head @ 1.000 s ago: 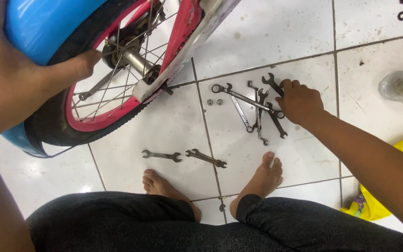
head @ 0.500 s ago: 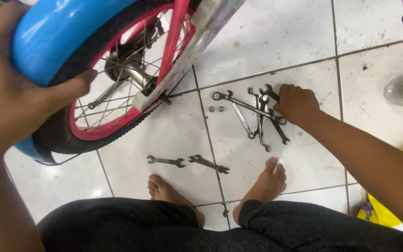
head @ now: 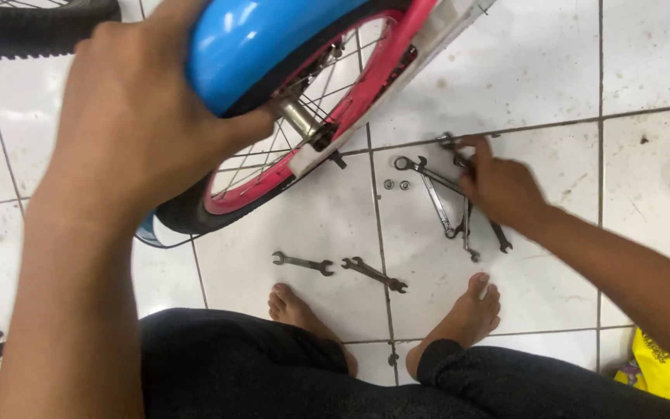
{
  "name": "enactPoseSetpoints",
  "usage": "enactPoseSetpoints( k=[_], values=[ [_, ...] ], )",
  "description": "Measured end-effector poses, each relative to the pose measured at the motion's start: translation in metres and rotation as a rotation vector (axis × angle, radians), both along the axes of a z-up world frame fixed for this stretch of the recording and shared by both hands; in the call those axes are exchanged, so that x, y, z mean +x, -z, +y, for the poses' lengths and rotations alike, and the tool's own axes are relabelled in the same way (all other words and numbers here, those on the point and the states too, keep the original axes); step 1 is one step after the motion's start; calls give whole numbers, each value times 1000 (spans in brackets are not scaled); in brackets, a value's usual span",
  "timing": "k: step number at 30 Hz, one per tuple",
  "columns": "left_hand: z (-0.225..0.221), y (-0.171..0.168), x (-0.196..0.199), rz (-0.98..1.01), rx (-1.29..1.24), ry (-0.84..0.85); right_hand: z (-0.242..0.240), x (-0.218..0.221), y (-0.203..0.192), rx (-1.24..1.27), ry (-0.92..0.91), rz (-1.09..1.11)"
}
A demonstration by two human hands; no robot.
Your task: Removing the plastic chain guard from a pink bicycle using various wrenches.
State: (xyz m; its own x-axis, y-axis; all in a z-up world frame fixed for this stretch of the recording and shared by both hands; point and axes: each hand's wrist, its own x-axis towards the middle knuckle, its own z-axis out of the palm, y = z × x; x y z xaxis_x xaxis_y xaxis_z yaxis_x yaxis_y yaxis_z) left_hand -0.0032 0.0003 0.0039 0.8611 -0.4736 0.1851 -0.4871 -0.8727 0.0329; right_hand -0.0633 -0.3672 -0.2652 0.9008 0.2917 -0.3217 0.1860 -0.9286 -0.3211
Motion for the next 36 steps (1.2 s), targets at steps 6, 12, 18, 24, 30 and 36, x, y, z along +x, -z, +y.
enactPoseSetpoints(
  k=[6, 12, 18, 24, 30, 36],
  values=[
    [-1, 2, 1, 5, -57, 0, 113, -30, -80, 683, 331, 350],
    [3, 13, 3, -101, -94, 0, 168, -79, -99, 852, 572, 491],
    [4, 17, 7, -118, -107, -7, 230, -61, -37, 1547, 771, 182],
    [12, 17, 7, -128, -118, 55, 272, -46, -23, 1675, 890, -80],
    [6, 10, 9, -64, -83, 30, 293, -60, 9, 1952, 1103, 36],
    [2, 8, 5, -28, -95, 17, 285, -54, -17, 1662, 827, -30]
  ],
)
